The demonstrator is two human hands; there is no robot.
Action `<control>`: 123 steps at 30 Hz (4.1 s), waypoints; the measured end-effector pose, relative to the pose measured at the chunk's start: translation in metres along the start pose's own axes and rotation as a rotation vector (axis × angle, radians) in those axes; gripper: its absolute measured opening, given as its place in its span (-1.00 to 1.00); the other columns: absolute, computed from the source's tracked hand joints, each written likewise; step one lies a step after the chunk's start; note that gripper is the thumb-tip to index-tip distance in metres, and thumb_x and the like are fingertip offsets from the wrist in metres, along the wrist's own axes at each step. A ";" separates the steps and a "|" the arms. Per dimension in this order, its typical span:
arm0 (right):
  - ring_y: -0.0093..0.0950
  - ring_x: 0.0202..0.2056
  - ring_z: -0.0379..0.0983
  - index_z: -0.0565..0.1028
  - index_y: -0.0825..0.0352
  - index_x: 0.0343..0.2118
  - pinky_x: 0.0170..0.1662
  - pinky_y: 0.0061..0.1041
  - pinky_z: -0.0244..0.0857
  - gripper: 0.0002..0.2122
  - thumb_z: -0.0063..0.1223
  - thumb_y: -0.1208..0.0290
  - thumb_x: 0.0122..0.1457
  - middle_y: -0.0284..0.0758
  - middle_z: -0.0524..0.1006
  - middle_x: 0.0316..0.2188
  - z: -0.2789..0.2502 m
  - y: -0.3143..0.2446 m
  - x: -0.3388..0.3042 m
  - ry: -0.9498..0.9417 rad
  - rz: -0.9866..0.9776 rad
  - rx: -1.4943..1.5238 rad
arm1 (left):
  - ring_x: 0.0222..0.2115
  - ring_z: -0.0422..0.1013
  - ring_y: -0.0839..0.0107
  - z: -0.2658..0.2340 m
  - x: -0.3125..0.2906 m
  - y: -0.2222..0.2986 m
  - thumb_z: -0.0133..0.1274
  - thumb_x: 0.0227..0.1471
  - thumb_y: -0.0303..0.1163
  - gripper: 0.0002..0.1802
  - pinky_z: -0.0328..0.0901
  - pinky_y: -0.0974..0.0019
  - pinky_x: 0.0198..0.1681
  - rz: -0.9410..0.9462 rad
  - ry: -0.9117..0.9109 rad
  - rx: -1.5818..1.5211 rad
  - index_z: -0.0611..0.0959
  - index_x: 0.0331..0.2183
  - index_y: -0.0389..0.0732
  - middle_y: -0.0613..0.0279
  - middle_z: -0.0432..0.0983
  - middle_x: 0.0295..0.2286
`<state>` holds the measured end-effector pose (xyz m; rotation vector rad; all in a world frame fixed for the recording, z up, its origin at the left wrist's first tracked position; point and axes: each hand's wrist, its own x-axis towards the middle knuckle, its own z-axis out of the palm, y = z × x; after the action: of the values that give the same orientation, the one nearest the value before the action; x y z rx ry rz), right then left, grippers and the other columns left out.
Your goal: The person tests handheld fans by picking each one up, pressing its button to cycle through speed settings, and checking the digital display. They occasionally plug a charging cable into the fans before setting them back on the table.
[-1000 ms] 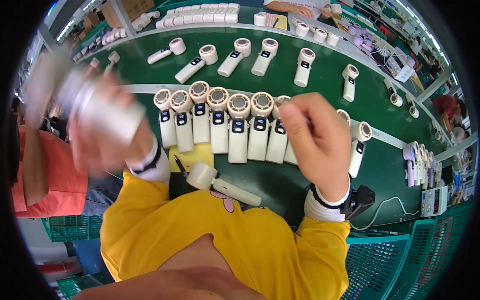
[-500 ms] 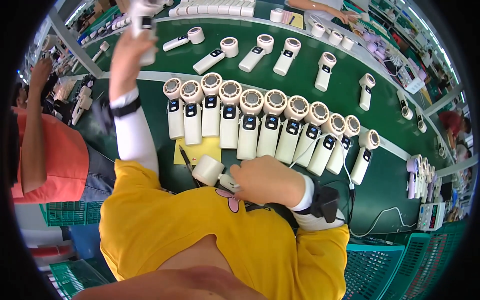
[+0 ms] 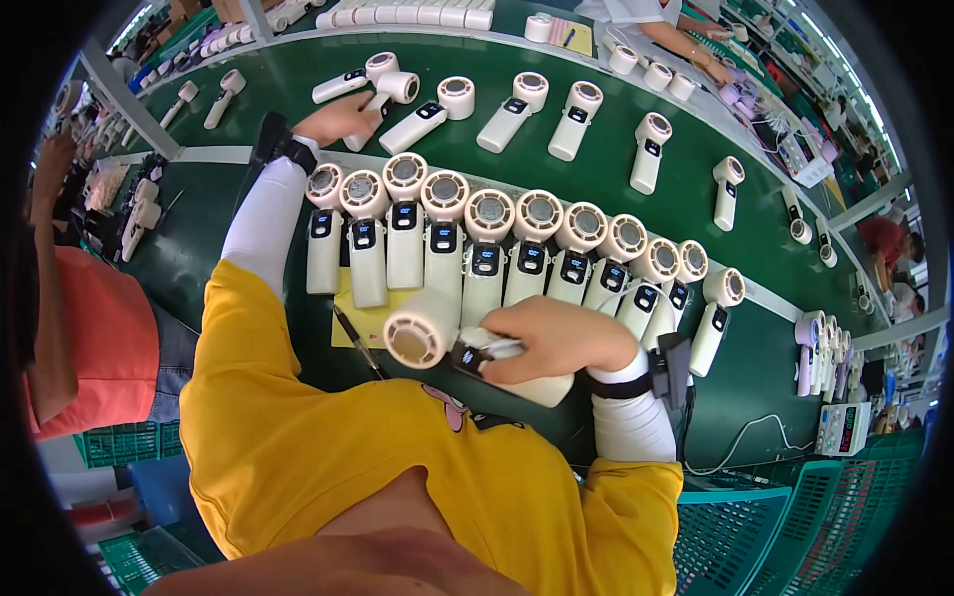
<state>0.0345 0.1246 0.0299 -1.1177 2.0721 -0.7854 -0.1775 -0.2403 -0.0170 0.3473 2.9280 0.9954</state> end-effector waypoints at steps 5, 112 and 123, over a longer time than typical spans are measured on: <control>-0.67 -0.49 0.27 0.38 0.38 -0.37 -0.44 -0.65 0.16 -0.77 0.03 0.34 -0.02 -0.37 0.37 -0.58 -0.013 -0.001 -0.008 0.411 -0.153 0.377 | -0.56 0.27 0.51 -0.022 -0.025 0.032 -0.10 -0.13 -0.42 -0.88 0.19 0.43 -0.45 0.201 0.704 -0.432 0.43 -0.50 -0.27 0.35 0.33 -0.58; -0.50 -0.66 0.20 0.44 0.36 -0.58 -0.59 -0.58 0.07 -0.84 -0.08 0.41 0.06 -0.35 0.32 -0.71 0.002 -0.071 -0.022 0.966 -0.137 0.024 | -0.19 0.22 0.41 0.073 -0.179 0.218 -0.20 -0.17 -0.61 -0.26 0.22 0.35 -0.25 0.969 0.227 -0.476 -0.12 0.07 -0.35 0.04 0.09 -0.05; -0.65 -0.62 0.19 0.42 0.43 -0.53 -0.55 -0.66 0.05 -0.84 -0.04 0.43 0.04 -0.39 0.35 -0.66 0.004 -0.082 -0.035 0.958 -0.045 0.008 | -0.40 0.33 0.37 0.052 -0.190 0.213 -0.18 -0.08 -0.48 -0.35 0.28 0.37 -0.43 0.616 -0.087 -1.279 -0.05 0.04 -0.34 0.01 0.22 -0.20</control>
<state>0.0916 0.1161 0.0982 -0.8485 2.7840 -1.5657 0.0556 -0.0867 0.0626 1.0967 1.5254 2.4575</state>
